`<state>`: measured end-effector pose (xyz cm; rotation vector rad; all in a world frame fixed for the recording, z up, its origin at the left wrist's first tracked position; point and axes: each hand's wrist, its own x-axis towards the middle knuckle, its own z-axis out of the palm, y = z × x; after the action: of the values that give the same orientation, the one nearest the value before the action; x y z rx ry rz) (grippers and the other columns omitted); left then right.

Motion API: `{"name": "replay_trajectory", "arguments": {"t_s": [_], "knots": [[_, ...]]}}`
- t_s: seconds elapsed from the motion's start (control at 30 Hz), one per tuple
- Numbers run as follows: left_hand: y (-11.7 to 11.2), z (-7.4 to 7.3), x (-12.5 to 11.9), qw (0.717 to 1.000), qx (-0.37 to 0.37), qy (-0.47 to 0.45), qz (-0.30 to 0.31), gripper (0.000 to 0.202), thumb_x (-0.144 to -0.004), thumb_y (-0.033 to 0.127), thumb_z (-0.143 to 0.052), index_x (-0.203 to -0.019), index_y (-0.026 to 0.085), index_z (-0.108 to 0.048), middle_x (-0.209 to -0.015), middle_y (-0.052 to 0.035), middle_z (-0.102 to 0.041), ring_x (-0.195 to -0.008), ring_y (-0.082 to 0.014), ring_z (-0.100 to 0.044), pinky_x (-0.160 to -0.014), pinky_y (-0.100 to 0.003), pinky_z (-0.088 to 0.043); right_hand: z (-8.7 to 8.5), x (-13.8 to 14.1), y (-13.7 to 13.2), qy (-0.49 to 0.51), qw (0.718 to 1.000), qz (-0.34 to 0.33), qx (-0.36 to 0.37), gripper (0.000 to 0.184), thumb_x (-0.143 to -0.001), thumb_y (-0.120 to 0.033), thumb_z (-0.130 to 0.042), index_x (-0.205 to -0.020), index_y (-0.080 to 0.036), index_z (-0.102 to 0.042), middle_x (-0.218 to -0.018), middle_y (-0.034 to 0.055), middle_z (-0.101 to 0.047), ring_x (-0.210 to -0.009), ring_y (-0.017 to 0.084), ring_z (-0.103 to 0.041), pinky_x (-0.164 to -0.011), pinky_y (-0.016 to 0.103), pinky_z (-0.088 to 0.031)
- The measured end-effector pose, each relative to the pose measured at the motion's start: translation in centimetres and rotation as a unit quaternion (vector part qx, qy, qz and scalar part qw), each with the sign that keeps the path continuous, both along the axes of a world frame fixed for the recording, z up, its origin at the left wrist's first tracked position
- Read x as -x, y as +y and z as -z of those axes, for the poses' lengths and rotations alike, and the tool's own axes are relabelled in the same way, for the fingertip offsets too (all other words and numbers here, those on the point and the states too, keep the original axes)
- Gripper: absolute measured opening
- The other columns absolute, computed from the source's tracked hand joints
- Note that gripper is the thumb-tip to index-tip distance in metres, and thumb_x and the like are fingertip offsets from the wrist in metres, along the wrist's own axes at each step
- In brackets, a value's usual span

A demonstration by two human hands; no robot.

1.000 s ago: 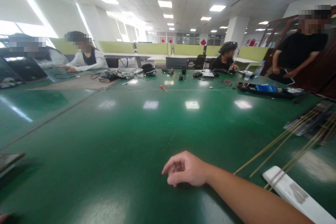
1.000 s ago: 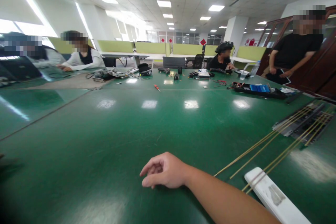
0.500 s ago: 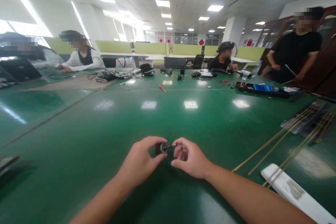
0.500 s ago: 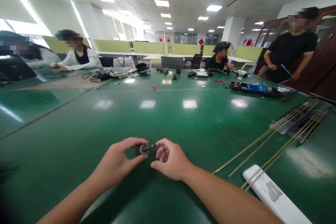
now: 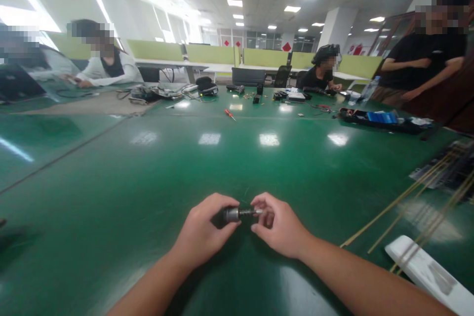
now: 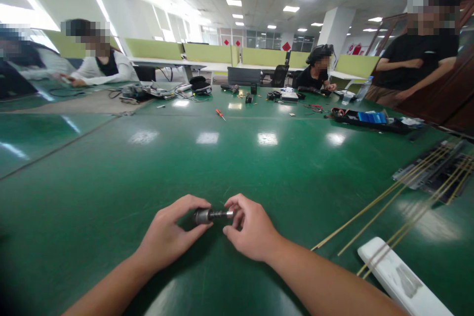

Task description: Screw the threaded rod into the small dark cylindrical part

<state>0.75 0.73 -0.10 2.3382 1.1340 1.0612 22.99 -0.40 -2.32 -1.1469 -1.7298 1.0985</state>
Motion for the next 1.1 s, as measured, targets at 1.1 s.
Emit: {"name": "replay_trajectory", "arguments": {"t_s": [1.1], "knots": [[-0.4, 0.0, -1.5, 0.998, 0.048, 0.001, 0.043, 0.015, -0.083, 0.019, -0.070, -0.097, 0.023, -0.068, -0.093, -0.0014, -0.072, -0.085, -0.0151, -0.068, -0.079, -0.025, -0.052, -1.1, -0.2, 0.2, -0.056, 0.995, 0.001, -0.076, 0.005, -0.076, -0.021, -0.072, -0.082, -0.019, -0.073, -0.079, 0.0018, -0.069, -0.073, 0.016, -0.063, -0.068, 0.027, -0.045]]}}
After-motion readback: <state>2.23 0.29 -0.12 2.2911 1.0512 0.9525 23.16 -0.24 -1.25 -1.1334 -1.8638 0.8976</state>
